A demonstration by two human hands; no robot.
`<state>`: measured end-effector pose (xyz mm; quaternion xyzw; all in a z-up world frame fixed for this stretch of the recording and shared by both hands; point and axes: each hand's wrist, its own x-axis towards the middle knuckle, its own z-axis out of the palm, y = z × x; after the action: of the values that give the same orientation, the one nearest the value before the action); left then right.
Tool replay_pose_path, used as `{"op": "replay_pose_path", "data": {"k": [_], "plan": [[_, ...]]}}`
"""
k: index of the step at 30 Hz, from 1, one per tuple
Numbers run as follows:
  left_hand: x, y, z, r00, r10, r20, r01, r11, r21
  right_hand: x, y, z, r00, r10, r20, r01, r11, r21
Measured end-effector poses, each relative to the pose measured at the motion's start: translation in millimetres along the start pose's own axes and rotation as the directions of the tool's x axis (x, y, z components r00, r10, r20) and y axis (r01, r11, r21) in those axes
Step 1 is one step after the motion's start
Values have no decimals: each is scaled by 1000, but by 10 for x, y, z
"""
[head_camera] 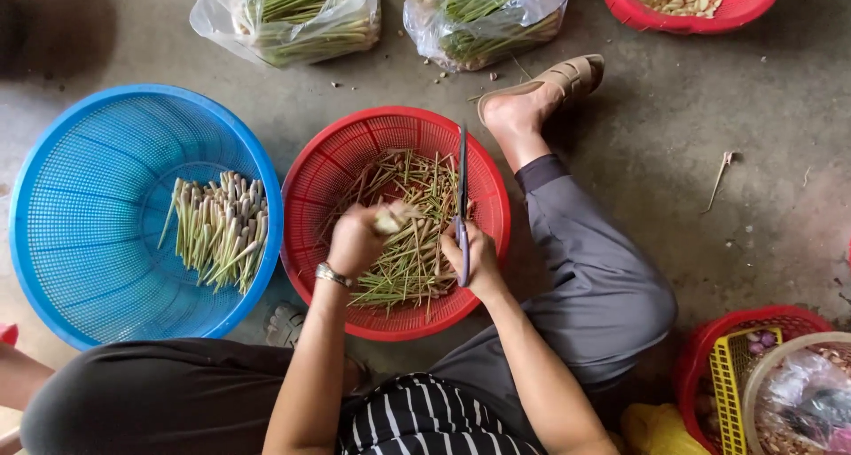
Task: Trimming the ends of lemongrass stalks with scissors and sorting them into baskets
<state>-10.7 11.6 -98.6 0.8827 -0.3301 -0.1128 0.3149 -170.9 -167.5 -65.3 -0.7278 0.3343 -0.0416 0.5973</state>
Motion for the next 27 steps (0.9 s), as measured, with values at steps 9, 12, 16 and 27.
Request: {"op": "replay_pose_path", "data": {"k": [9,12,16,27], "plan": [[346,-1153,760,959,-283,12,268,921,284,-99,0,-197,991,130,-38,-134,981,-140],[246,-997,1034,873,-410,265,245,837,489,-43,172,-111,985,170,-4,-170,984,51],[163,-1019,1015,803,-527,277,341,789,512,-64,190,-120,983,178,37,-178,984,4],[69,-236,-457,867,-488,100,498,838,-223,-63,-39,47,889,350,294,-272,922,-276]]}}
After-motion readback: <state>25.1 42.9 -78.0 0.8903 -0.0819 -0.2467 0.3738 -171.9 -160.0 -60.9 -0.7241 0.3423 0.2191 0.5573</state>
